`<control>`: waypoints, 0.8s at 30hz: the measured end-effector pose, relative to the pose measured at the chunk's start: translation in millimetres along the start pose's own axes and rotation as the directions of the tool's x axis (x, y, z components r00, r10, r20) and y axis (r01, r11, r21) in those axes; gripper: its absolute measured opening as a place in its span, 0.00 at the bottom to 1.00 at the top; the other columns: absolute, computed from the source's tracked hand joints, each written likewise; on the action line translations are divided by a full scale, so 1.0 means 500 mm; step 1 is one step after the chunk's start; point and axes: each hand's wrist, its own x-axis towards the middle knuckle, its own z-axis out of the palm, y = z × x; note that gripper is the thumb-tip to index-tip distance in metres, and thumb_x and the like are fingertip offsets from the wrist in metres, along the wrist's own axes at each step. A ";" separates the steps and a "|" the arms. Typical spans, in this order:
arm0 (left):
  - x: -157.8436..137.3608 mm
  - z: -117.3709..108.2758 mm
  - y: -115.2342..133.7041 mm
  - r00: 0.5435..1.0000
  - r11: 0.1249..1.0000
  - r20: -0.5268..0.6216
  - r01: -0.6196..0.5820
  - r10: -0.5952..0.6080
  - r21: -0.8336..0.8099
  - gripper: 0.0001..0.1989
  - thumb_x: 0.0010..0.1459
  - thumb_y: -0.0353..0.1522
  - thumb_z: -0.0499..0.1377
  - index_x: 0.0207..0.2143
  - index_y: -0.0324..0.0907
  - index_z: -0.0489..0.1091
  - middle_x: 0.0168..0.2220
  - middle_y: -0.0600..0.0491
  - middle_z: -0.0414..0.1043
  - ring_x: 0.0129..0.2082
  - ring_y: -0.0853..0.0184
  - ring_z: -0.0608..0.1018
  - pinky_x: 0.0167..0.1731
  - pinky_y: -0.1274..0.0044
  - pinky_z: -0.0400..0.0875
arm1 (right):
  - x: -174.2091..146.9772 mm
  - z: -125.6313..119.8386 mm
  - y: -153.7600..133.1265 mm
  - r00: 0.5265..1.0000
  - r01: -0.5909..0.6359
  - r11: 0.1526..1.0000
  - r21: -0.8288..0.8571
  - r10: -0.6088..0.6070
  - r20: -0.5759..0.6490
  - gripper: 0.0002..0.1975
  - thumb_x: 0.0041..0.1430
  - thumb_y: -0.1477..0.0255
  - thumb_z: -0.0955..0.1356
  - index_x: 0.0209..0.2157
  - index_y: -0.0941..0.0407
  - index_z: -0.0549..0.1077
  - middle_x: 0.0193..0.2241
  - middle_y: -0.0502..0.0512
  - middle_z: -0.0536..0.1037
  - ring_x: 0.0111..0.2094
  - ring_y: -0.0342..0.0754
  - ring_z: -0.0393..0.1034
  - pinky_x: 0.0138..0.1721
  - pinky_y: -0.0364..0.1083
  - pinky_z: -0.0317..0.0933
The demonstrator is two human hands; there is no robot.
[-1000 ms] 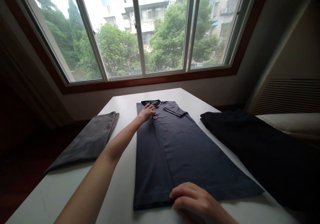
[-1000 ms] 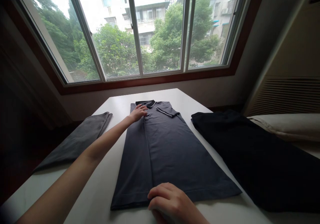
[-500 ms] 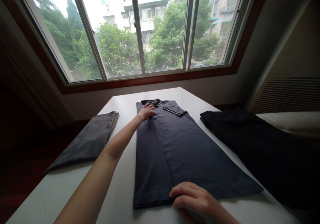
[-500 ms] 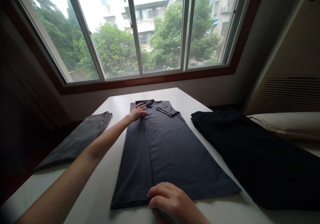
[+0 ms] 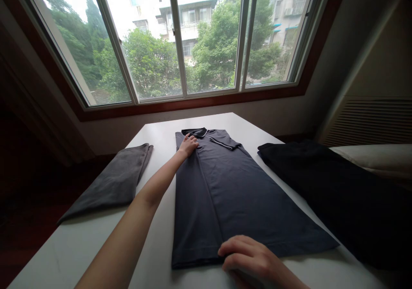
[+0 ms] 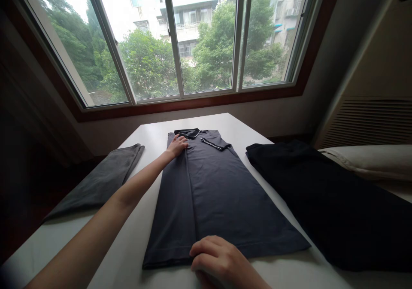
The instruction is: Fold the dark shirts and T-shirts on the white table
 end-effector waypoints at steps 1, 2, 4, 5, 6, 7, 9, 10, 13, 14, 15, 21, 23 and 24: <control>0.000 -0.001 0.001 1.000 1.000 -0.001 0.001 -0.001 0.008 0.12 0.62 0.25 0.53 0.32 0.44 0.74 0.49 0.49 0.72 0.56 0.61 0.66 0.65 0.62 0.41 | 0.000 0.000 -0.001 1.000 -0.003 1.000 -0.002 0.003 0.006 0.10 0.62 0.74 0.61 0.33 0.56 0.74 0.38 0.59 0.77 0.41 0.46 0.71 0.44 0.44 0.66; -0.001 -0.001 0.003 1.000 1.000 0.001 0.003 -0.003 0.015 0.12 0.62 0.24 0.52 0.33 0.43 0.74 0.49 0.49 0.72 0.56 0.61 0.66 0.65 0.63 0.41 | 0.000 0.000 -0.001 1.000 -0.005 1.000 -0.005 0.005 0.009 0.10 0.62 0.74 0.61 0.34 0.56 0.74 0.39 0.59 0.77 0.41 0.46 0.71 0.44 0.44 0.66; -0.004 -0.001 0.006 1.000 1.000 0.009 0.011 -0.011 0.022 0.13 0.62 0.23 0.50 0.34 0.43 0.74 0.49 0.48 0.73 0.56 0.61 0.67 0.64 0.64 0.43 | 0.000 0.001 -0.001 1.000 -0.002 1.000 -0.015 0.002 0.014 0.10 0.61 0.73 0.61 0.34 0.56 0.74 0.39 0.60 0.77 0.41 0.46 0.71 0.44 0.44 0.66; -0.006 0.000 0.008 1.000 1.000 0.013 0.017 -0.018 0.023 0.14 0.63 0.23 0.50 0.35 0.43 0.74 0.48 0.48 0.73 0.55 0.61 0.67 0.64 0.64 0.44 | 0.000 0.001 -0.001 1.000 -0.001 1.000 -0.024 0.001 0.014 0.10 0.61 0.74 0.61 0.34 0.56 0.74 0.39 0.60 0.77 0.41 0.47 0.71 0.44 0.44 0.66; -0.009 0.001 0.010 1.000 0.999 0.013 0.025 -0.026 0.022 0.14 0.63 0.23 0.49 0.36 0.43 0.73 0.48 0.48 0.73 0.55 0.62 0.67 0.64 0.65 0.45 | 0.000 0.002 -0.001 1.000 -0.002 0.999 -0.034 0.003 0.012 0.10 0.61 0.74 0.61 0.33 0.56 0.74 0.39 0.60 0.77 0.41 0.47 0.71 0.44 0.44 0.66; -0.012 0.002 0.012 0.999 0.999 0.011 0.035 -0.035 0.021 0.15 0.63 0.22 0.48 0.37 0.42 0.73 0.48 0.47 0.73 0.54 0.62 0.68 0.64 0.66 0.45 | 0.000 0.002 -0.001 1.000 -0.002 0.999 -0.042 0.002 0.005 0.10 0.60 0.74 0.61 0.33 0.56 0.75 0.40 0.60 0.77 0.41 0.47 0.71 0.44 0.45 0.66; -0.019 0.006 0.015 0.998 0.998 0.002 0.058 -0.058 0.015 0.16 0.63 0.23 0.46 0.40 0.42 0.72 0.48 0.46 0.72 0.53 0.62 0.68 0.63 0.66 0.47 | 0.000 0.003 0.000 1.000 0.010 0.999 -0.049 -0.011 -0.025 0.11 0.60 0.75 0.61 0.33 0.55 0.75 0.40 0.60 0.77 0.42 0.47 0.71 0.44 0.45 0.66; -0.021 0.007 0.016 0.998 0.998 -0.002 0.070 -0.070 0.011 0.16 0.64 0.23 0.46 0.41 0.42 0.71 0.48 0.46 0.72 0.53 0.61 0.68 0.63 0.66 0.47 | 0.000 0.003 0.000 0.999 0.018 0.999 -0.051 -0.020 -0.037 0.11 0.59 0.76 0.61 0.33 0.55 0.75 0.40 0.60 0.77 0.42 0.47 0.71 0.44 0.45 0.66; -0.025 0.009 0.017 0.993 0.993 -0.011 0.116 -0.117 -0.008 0.16 0.62 0.21 0.46 0.43 0.42 0.70 0.48 0.45 0.72 0.54 0.61 0.68 0.62 0.66 0.48 | -0.001 0.003 0.001 0.999 0.019 0.997 -0.072 -0.021 -0.030 0.10 0.59 0.77 0.61 0.33 0.55 0.75 0.40 0.60 0.77 0.42 0.47 0.71 0.44 0.45 0.66; -0.025 0.009 0.019 0.991 0.991 -0.014 0.135 -0.135 -0.016 0.17 0.61 0.20 0.46 0.44 0.42 0.70 0.48 0.46 0.72 0.53 0.61 0.68 0.62 0.66 0.48 | -0.002 0.003 0.002 1.000 0.011 0.997 -0.081 -0.012 -0.021 0.10 0.59 0.76 0.62 0.33 0.55 0.75 0.40 0.60 0.77 0.42 0.47 0.72 0.44 0.45 0.66; -0.024 0.008 0.021 0.988 0.988 -0.016 0.153 -0.154 -0.024 0.18 0.60 0.20 0.46 0.44 0.42 0.69 0.48 0.46 0.72 0.53 0.61 0.69 0.62 0.66 0.49 | -0.002 0.003 0.002 1.000 0.001 0.996 -0.086 -0.002 -0.014 0.10 0.59 0.76 0.62 0.33 0.55 0.75 0.40 0.60 0.77 0.42 0.47 0.71 0.44 0.45 0.66; -0.002 0.003 0.065 0.975 0.972 -0.022 0.219 -0.222 -0.085 0.17 0.59 0.22 0.48 0.46 0.42 0.68 0.49 0.46 0.72 0.52 0.60 0.69 0.59 0.67 0.53 | 0.003 -0.008 -0.009 0.996 0.002 0.996 -0.094 -0.009 -0.084 0.11 0.60 0.76 0.61 0.33 0.55 0.75 0.40 0.60 0.77 0.40 0.47 0.72 0.42 0.44 0.67; 0.014 -0.005 0.089 0.976 0.971 -0.016 0.215 -0.218 -0.104 0.15 0.59 0.24 0.49 0.46 0.41 0.68 0.48 0.46 0.72 0.53 0.59 0.69 0.58 0.67 0.55 | 0.003 -0.033 -0.020 0.990 0.009 0.994 -0.105 -0.024 -0.141 0.12 0.61 0.77 0.60 0.33 0.55 0.75 0.38 0.59 0.77 0.38 0.46 0.73 0.40 0.43 0.67; 0.025 -0.011 0.101 0.976 0.971 -0.012 0.213 -0.215 -0.112 0.14 0.59 0.24 0.50 0.45 0.41 0.69 0.48 0.45 0.72 0.52 0.59 0.69 0.57 0.67 0.56 | 0.001 -0.052 -0.026 0.986 -0.009 0.993 -0.119 -0.011 -0.167 0.12 0.61 0.77 0.60 0.34 0.55 0.75 0.38 0.59 0.78 0.38 0.46 0.73 0.39 0.42 0.67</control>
